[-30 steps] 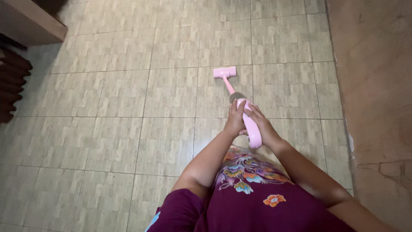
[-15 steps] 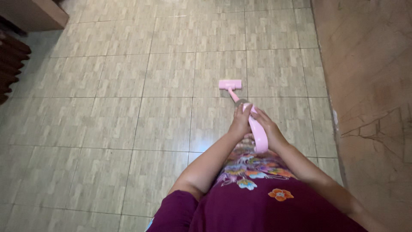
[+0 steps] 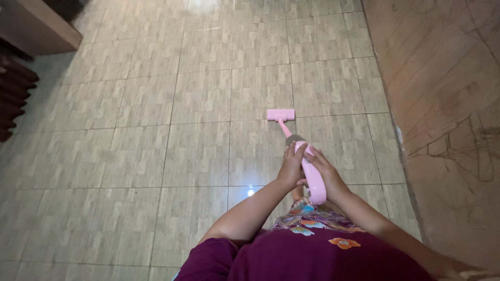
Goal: The person vacuums the tiled floor using a handheld pink vacuum cleaner, moving it along the ground and near a wall.
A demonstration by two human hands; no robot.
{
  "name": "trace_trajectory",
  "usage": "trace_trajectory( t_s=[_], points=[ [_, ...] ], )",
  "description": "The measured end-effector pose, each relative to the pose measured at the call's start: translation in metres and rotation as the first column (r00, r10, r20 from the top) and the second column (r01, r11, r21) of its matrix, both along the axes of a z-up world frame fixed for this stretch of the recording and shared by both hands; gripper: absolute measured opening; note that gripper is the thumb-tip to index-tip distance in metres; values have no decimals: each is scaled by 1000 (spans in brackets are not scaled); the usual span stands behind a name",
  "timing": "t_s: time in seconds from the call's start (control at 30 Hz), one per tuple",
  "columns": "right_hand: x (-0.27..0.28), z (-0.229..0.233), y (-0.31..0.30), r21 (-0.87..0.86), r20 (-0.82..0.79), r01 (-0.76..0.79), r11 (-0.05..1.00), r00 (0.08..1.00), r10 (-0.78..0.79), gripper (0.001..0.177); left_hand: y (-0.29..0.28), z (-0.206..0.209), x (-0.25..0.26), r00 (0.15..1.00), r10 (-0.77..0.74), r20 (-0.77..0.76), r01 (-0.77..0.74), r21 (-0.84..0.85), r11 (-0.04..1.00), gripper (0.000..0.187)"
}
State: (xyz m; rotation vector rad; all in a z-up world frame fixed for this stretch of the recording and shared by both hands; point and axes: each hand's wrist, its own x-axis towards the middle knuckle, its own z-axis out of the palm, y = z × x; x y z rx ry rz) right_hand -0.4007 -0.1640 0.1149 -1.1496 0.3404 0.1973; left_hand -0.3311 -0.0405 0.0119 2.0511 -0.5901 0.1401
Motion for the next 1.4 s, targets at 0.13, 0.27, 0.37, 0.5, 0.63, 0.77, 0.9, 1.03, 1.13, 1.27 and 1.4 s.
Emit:
trace_trajectory(
  t_s=[0.13,0.27,0.37,0.5,0.63,0.77,0.9,1.03,1.13,1.27,1.4],
  points=[
    [45,-19,-21,-667,364,-5,745,871,331,71,-16,-3,46,1000,3,-7,-3,38,999,91],
    [119,-24,-59,-896,421,251,366,741,523,91,-46,8,117,999,-7,-37,10,72,997,98],
    [183,-24,-93,-811,357,46,583,828,433,82,-72,17,179,1000,-11,-18,13,68,998,102],
    [272,-24,-138,-785,417,61,617,788,453,79,-117,22,264,1000,21,-22,-19,86,996,104],
    [354,-18,-177,-868,398,132,478,761,512,83,-155,18,341,999,40,1,-40,85,996,103],
    [418,-28,-209,-880,399,150,451,748,530,83,-184,9,408,999,54,0,-54,82,995,103],
    [472,-43,-228,-875,401,147,461,756,518,82,-207,-9,458,996,82,29,-84,86,993,101],
    [492,-45,-238,-897,383,154,415,742,551,92,-219,-27,480,996,82,44,-86,85,993,98],
    [488,-51,-243,-902,357,123,414,752,554,88,-222,-26,479,995,89,41,-92,89,992,98],
    [463,-46,-244,-918,315,95,385,765,562,81,-221,-14,451,994,107,2,-106,67,992,96],
    [417,-28,-246,-935,312,126,333,737,600,86,-226,-6,403,993,104,-47,-102,56,993,97]
  ],
)
